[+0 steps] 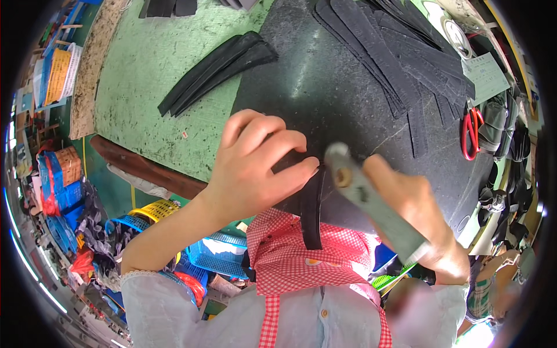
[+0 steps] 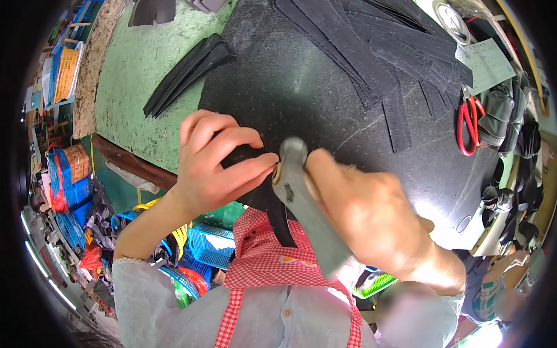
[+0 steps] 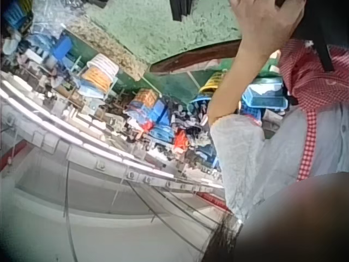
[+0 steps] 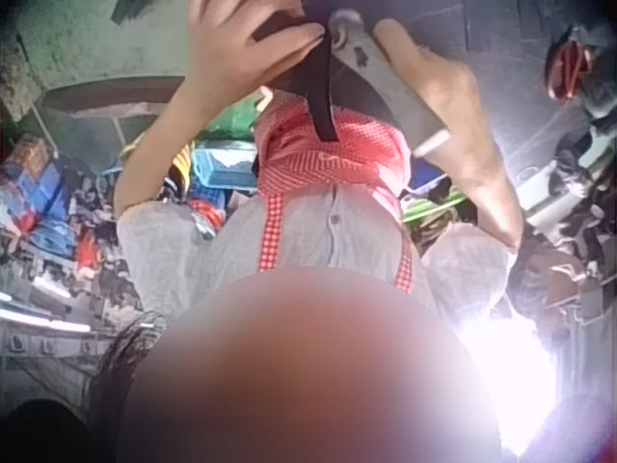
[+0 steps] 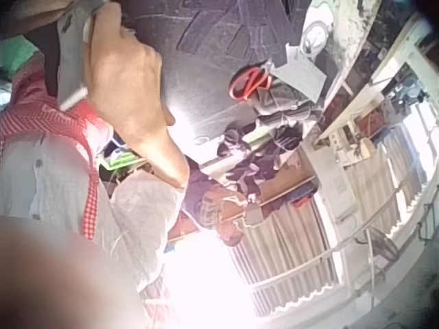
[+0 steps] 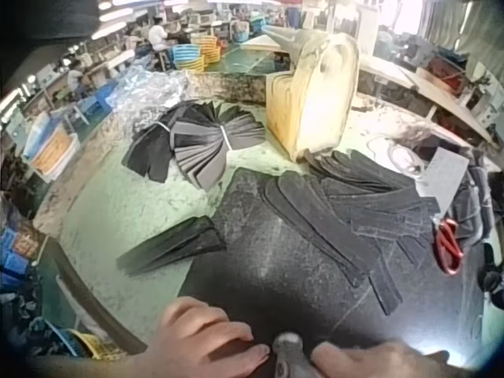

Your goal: Hammering and flattening black leather strips on a workbench as part of shoe component preparation.

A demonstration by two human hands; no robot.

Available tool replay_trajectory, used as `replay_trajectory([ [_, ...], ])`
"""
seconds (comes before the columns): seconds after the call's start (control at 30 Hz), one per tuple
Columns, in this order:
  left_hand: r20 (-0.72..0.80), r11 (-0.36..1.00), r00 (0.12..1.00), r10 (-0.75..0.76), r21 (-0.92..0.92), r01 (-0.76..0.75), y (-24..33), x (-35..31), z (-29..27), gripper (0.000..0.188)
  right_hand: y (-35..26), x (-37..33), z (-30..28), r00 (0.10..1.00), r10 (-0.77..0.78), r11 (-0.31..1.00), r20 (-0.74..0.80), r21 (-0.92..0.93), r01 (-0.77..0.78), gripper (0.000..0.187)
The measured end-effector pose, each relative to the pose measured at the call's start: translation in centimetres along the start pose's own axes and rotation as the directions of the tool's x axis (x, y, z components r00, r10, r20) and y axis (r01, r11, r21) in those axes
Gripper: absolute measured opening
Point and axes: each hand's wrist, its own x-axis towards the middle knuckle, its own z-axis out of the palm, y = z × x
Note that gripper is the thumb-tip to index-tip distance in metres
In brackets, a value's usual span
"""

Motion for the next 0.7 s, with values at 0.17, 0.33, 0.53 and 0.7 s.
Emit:
replay_trajectory([
  [0.17, -0.006, 0.992, 0.995, -0.096, -0.076, 0.095, -0.4, -1.2, -0.2, 0.03, 0.2, 0.5, 0.2, 0.998, 0.002, 0.999, 0.055, 0.04, -0.004, 0.015],
  [0.33, -0.03, 0.994, 0.995, -0.095, 0.049, 0.097, 0.8, -0.8, -0.5, 0.028, -0.1, 0.4, 1.2, 0.995, -0.016, 1.0, 0.099, 0.019, 0.014, 0.017],
  [0.53, -0.054, 0.981, 0.98, -0.191, -0.043, 0.189, 1.0, -1.8, -0.1, 0.029, -0.3, 0.5, 0.2, 0.998, 0.011, 1.0, 0.058, 0.013, -0.012, 0.018],
  [0.7, -0.047, 0.987, 0.986, -0.158, 0.023, 0.159, 1.4, -1.2, 0.4, 0.025, 0.5, 0.7, 0.7, 0.999, -0.007, 0.998, 0.041, 0.058, 0.004, 0.017],
])
